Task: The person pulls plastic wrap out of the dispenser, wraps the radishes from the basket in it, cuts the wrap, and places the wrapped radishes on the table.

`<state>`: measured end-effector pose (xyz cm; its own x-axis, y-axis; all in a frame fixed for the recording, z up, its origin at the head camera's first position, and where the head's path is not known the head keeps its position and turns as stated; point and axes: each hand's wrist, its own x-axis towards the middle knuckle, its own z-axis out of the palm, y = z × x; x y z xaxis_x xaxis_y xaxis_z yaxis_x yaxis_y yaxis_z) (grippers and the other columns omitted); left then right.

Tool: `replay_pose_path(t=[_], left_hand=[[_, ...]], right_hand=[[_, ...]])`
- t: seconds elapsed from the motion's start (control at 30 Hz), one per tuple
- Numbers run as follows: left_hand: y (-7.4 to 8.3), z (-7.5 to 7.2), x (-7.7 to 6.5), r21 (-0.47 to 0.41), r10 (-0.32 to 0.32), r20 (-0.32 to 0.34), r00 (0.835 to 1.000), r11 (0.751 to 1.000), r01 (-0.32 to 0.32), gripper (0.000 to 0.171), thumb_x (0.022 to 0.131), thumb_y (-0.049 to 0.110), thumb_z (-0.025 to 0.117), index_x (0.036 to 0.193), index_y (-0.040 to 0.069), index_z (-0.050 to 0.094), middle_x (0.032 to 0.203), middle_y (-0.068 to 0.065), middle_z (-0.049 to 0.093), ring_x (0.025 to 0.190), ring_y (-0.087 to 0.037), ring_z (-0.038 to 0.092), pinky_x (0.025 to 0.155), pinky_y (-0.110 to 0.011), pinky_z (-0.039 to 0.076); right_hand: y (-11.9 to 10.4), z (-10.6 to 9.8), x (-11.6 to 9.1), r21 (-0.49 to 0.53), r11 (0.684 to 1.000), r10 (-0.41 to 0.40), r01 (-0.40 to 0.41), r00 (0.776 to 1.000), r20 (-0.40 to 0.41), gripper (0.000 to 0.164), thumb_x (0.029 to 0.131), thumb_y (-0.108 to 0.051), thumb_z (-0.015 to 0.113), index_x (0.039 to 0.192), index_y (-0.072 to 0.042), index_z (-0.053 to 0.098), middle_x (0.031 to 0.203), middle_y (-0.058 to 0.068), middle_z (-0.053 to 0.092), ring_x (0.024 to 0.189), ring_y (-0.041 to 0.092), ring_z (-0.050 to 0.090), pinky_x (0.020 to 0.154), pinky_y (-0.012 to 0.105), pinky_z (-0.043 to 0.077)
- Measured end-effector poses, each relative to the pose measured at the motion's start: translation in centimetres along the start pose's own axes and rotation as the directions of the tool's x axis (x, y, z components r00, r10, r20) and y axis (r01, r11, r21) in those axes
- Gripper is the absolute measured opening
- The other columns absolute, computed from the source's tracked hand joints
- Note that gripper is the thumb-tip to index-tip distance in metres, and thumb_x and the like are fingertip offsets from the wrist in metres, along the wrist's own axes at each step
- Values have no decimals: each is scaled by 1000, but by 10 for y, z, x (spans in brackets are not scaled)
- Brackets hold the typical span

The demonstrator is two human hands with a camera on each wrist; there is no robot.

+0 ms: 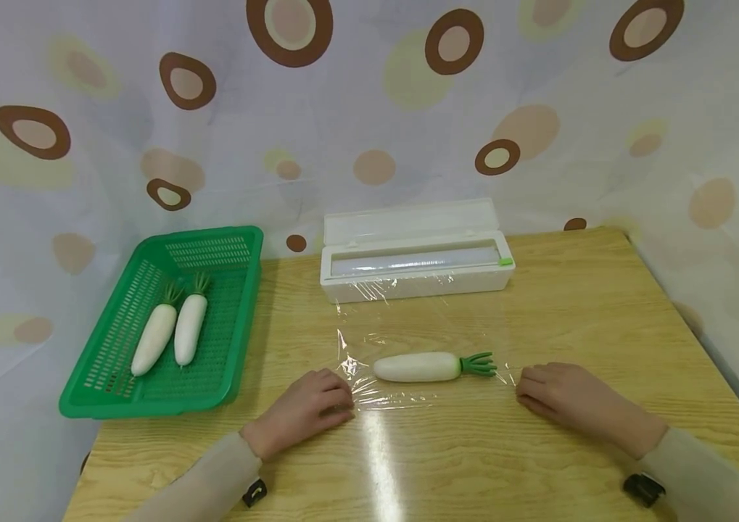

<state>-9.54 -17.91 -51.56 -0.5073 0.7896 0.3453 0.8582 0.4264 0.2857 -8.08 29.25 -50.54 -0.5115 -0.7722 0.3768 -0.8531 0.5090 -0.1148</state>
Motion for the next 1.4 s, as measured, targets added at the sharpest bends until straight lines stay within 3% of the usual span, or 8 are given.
replay_pose_path(t=[0.07,0.2,0.37,0.5,0.73,1.07,1.2,1.4], left_hand=[[1,0,1,8,-4,3,1000,1000,4,14,90,24,83,99,17,74,105,5,69,102,-14,63,89,-32,52],[5,-1,3,63,-22,14,1000,998,21,25,89,32,83,106,16,74,103,4,68,101,-15,62,86,-33,52],[11,1,6,147,-68,20,997,987,64,35,90,42,81,111,17,72,103,6,67,98,-14,60,81,-31,49],[14,3,8,191,-96,19,995,977,91,22,93,35,80,106,19,72,101,6,66,94,-13,59,77,-30,48],[15,3,11,245,-87,38,995,967,75,6,97,20,75,102,20,72,96,7,65,87,-13,57,73,-28,45],[17,-1,16,191,-168,46,985,969,156,7,101,17,69,107,15,68,97,4,68,88,-13,60,77,-29,47],[14,-4,17,172,-148,34,988,975,140,16,100,13,70,115,12,67,102,2,69,91,-14,62,78,-32,49],[7,-9,21,87,-108,-44,993,990,111,25,97,1,70,120,9,66,102,-2,67,90,-16,63,78,-34,53]], right_hand=[[1,-1,-1,19,998,62,-62,998,11,7,99,-19,72,95,-24,69,91,-18,57,76,-3,51,66,23,50],[4,-6,-3,68,983,169,-169,986,2,30,83,-7,84,95,-28,67,93,-23,57,78,-8,48,65,21,47],[8,-10,-1,87,981,173,-171,985,-21,32,81,-5,84,97,-26,66,94,-22,59,79,-8,48,67,18,45],[9,-12,1,85,983,163,-160,986,-34,31,81,-4,84,98,-23,68,98,-19,60,81,-6,51,70,16,45],[9,-13,4,92,983,167,-162,984,-53,28,83,-3,83,99,-21,68,103,-15,61,84,-3,55,73,14,45],[10,-10,1,88,965,252,-248,967,-40,31,82,-3,84,99,-23,67,100,-18,60,83,-5,53,69,22,51],[12,-8,0,87,966,249,-244,967,-50,32,82,-3,84,100,-22,66,100,-17,60,82,-6,53,70,17,48],[15,-8,2,87,969,238,-232,968,-74,31,82,-2,83,99,-22,65,99,-17,59,81,-4,53,72,13,44]])
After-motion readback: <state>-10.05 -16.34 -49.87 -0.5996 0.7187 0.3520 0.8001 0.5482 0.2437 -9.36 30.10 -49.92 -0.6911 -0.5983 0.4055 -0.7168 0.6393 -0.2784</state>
